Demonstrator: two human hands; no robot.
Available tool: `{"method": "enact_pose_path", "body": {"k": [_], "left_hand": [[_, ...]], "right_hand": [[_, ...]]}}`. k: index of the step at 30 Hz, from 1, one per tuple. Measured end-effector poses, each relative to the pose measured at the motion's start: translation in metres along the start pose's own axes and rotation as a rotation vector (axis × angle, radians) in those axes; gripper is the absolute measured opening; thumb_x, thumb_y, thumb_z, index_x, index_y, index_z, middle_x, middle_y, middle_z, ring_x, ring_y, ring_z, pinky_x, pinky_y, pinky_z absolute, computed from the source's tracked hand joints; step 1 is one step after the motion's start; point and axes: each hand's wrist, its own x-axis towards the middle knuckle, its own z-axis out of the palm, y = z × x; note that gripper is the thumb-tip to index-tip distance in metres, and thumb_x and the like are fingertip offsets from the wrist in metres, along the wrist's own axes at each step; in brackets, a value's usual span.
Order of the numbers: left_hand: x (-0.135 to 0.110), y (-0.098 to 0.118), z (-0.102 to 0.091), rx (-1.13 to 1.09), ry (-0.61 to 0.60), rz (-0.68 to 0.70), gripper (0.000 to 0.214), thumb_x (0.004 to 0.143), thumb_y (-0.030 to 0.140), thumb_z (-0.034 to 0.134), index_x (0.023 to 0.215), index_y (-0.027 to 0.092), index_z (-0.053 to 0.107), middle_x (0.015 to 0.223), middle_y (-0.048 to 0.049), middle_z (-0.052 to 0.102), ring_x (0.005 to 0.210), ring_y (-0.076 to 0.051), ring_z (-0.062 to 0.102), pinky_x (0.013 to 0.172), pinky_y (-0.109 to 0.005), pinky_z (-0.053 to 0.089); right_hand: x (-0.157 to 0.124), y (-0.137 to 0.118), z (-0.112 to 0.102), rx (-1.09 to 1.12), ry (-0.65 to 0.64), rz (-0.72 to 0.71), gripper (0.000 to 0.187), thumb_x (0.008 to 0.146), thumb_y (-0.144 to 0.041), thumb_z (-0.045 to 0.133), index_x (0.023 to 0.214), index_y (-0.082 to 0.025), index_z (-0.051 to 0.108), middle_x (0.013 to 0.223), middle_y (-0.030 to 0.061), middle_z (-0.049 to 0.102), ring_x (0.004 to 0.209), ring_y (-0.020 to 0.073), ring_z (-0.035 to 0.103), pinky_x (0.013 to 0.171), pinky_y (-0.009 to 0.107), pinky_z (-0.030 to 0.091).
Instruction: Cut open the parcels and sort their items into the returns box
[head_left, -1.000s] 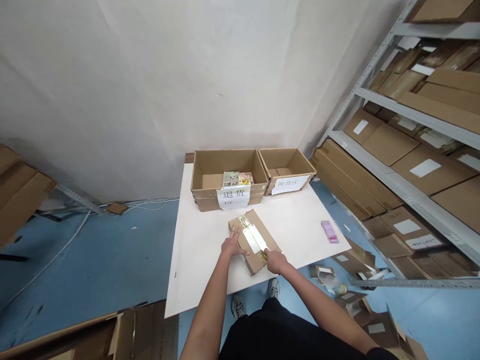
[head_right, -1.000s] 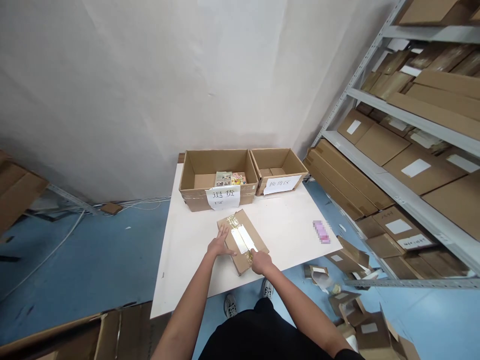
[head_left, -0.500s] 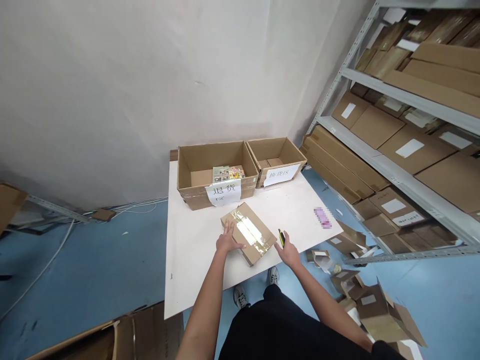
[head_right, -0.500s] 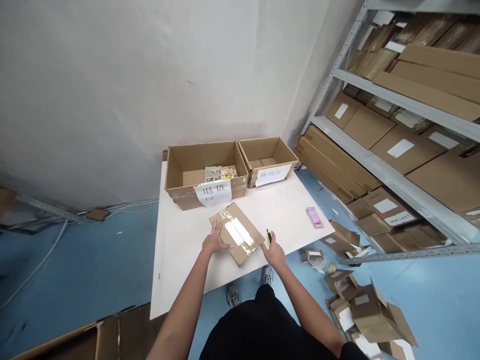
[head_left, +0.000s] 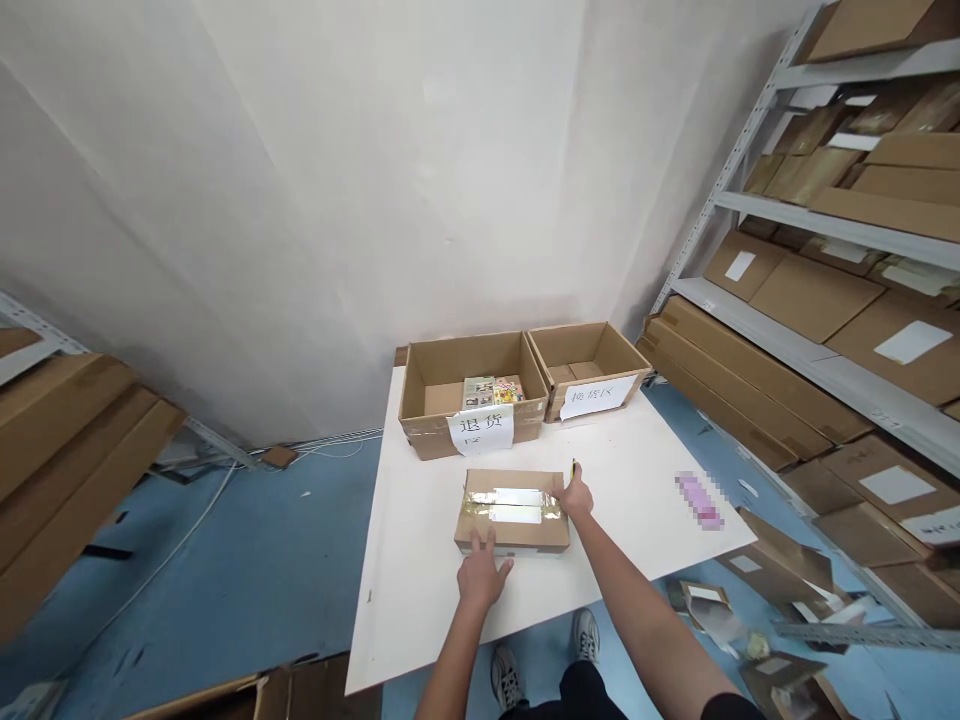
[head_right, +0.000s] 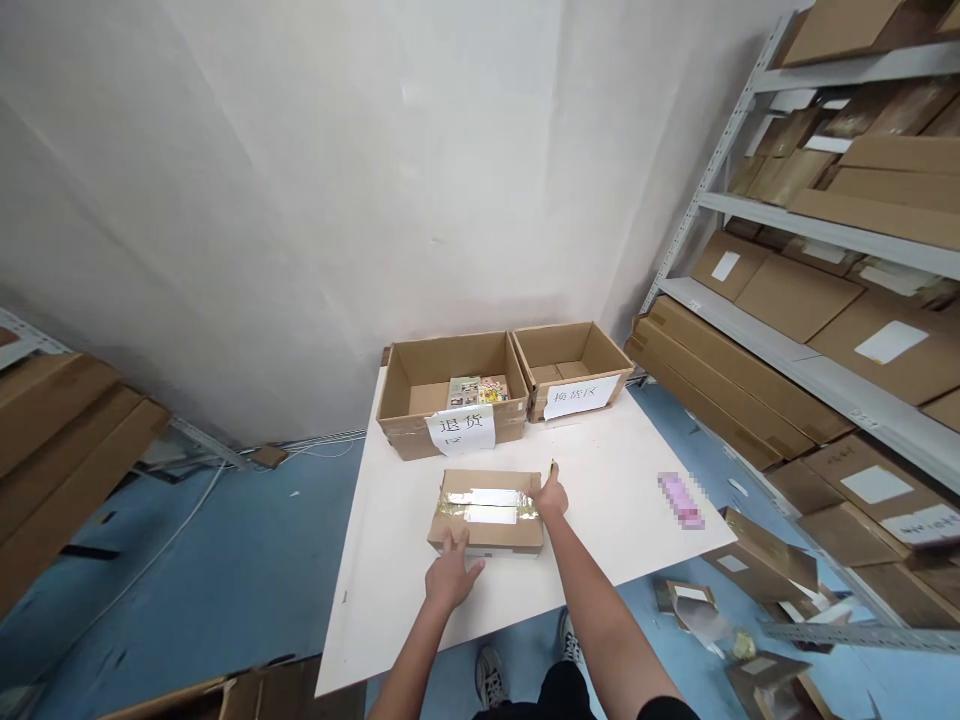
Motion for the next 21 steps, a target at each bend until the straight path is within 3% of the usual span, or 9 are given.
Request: {"method": "enact_pose_path", "body": {"k": [3,6,9,13,16,21], "left_hand": [[-0.017,0.011,0.001,0.072,0.047,-0.018,0.067,0.095,0.049,0.052,0.156,0.023,0.044,0.163,-0.0201,0.039,0.119,-0.033,0.065,0.095,-0.043,0.052],[-0.018,0.02,-0.01,0.129,0.157,0.026,0.057,0.094,0.048,0.055,0.142,0.018,0.06,0.144,-0.0198,0.059,0.126,-0.035,0.058,0.099,-0.043,0.049],[0.0,0.028,-0.018,0.135,0.217,0.203,0.068,0.093,0.051,0.056,0.154,0.022,0.047,0.161,-0.0155,0.044,0.149,-0.037,0.035,0.116,-0.049,0.036],[0.028,0.028,-0.006,0.137,0.129,0.341,0.077,0.097,0.061,0.046,0.165,0.031,0.026,0.175,-0.0036,0.013,0.161,-0.037,0.003,0.126,-0.059,0.013],[0.038,0.023,0.007,0.126,0.12,0.336,0.074,0.099,0.065,0.036,0.165,0.033,0.024,0.175,-0.0014,0.009,0.161,-0.034,0.0,0.127,-0.059,0.009],[0.041,0.02,0.011,0.102,0.121,0.34,0.077,0.098,0.072,0.033,0.165,0.034,0.025,0.175,-0.0012,0.01,0.161,-0.034,0.001,0.127,-0.059,0.012]], "right_hand": [[0.0,-0.016,-0.004,-0.053,-0.046,-0.067,0.098,0.083,-0.036,0.076,0.162,-0.02,0.022,0.118,0.0158,0.074,0.111,0.0306,0.072,0.087,0.035,0.051],[-0.013,-0.005,-0.005,-0.003,-0.002,-0.164,0.074,0.098,-0.042,0.055,0.162,-0.02,0.025,0.121,0.014,0.074,0.111,0.0283,0.071,0.09,0.033,0.05],[-0.033,0.026,-0.009,0.076,0.044,-0.198,0.063,0.103,-0.035,0.039,0.163,-0.022,0.024,0.114,0.009,0.076,0.104,0.0245,0.073,0.09,0.031,0.051],[-0.057,0.068,-0.02,0.172,-0.079,-0.241,0.061,0.102,-0.027,0.036,0.161,-0.027,0.025,0.093,-0.0004,0.074,0.066,0.017,0.071,0.073,0.027,0.054],[-0.062,0.081,-0.03,0.153,-0.171,-0.28,0.056,0.1,-0.023,0.041,0.155,-0.029,0.036,0.083,-0.0032,0.07,0.051,0.0125,0.063,0.066,0.024,0.052],[-0.058,0.073,-0.041,0.09,-0.216,-0.292,0.053,0.098,-0.019,0.046,0.15,-0.029,0.044,0.086,-0.0023,0.07,0.048,0.0099,0.059,0.063,0.022,0.05]]}}
